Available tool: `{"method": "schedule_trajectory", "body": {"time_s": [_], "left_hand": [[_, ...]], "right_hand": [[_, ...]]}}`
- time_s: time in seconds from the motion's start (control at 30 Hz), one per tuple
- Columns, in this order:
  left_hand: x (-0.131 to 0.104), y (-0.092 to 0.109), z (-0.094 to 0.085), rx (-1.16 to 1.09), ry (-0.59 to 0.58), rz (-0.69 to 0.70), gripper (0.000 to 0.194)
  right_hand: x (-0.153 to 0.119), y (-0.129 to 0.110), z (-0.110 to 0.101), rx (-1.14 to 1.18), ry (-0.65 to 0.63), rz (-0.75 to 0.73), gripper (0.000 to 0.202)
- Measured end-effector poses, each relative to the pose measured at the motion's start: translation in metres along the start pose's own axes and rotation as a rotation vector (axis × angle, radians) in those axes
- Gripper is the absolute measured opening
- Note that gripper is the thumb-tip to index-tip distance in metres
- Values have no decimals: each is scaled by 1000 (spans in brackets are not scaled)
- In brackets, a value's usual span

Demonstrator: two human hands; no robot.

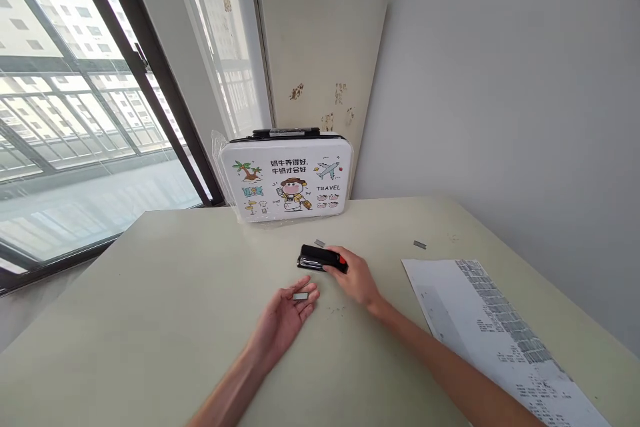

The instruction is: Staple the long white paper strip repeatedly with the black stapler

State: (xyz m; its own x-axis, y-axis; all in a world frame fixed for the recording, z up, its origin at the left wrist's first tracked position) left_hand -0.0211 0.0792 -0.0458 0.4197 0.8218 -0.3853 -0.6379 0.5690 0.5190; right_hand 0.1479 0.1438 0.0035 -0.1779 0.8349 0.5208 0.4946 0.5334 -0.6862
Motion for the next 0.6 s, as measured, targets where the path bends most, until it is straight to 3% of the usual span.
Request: {"method": "schedule_trajectory", "body": {"time_s": [0.1,0.23,0.43,0.53,0.6], "left_hand": [[-1,2,2,-26,-42,-24,33],[-2,2,9,-82,-120,-54,41],[-3,-6,19,-28,-170,-80,41],[-5,-10,23,-4,-190,-106,43],[-5,-13,23,2,-196,-135,46]], "right_hand": [[16,-5,12,-16,-2,-33,28],[12,-31,2,-40,32,-92,31],[-25,-94,10,-198,-189,-395,18],[-33,-100,4,-229,-172,-413,7],[-34,-91,-9,-230,-148,-410,9]]}}
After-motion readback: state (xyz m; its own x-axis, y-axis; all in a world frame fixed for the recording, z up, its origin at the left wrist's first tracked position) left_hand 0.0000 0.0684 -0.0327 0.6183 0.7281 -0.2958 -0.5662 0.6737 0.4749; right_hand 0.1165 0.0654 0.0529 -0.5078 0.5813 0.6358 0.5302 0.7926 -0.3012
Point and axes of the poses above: each hand's wrist, its own x-axis towards the middle knuckle, its own z-axis out of the palm, y = z × x, the point moved 9 cm from there along x, towards the middle knuckle, and after that the axes turned 7 degrees about -z, right-handed, at the moved point
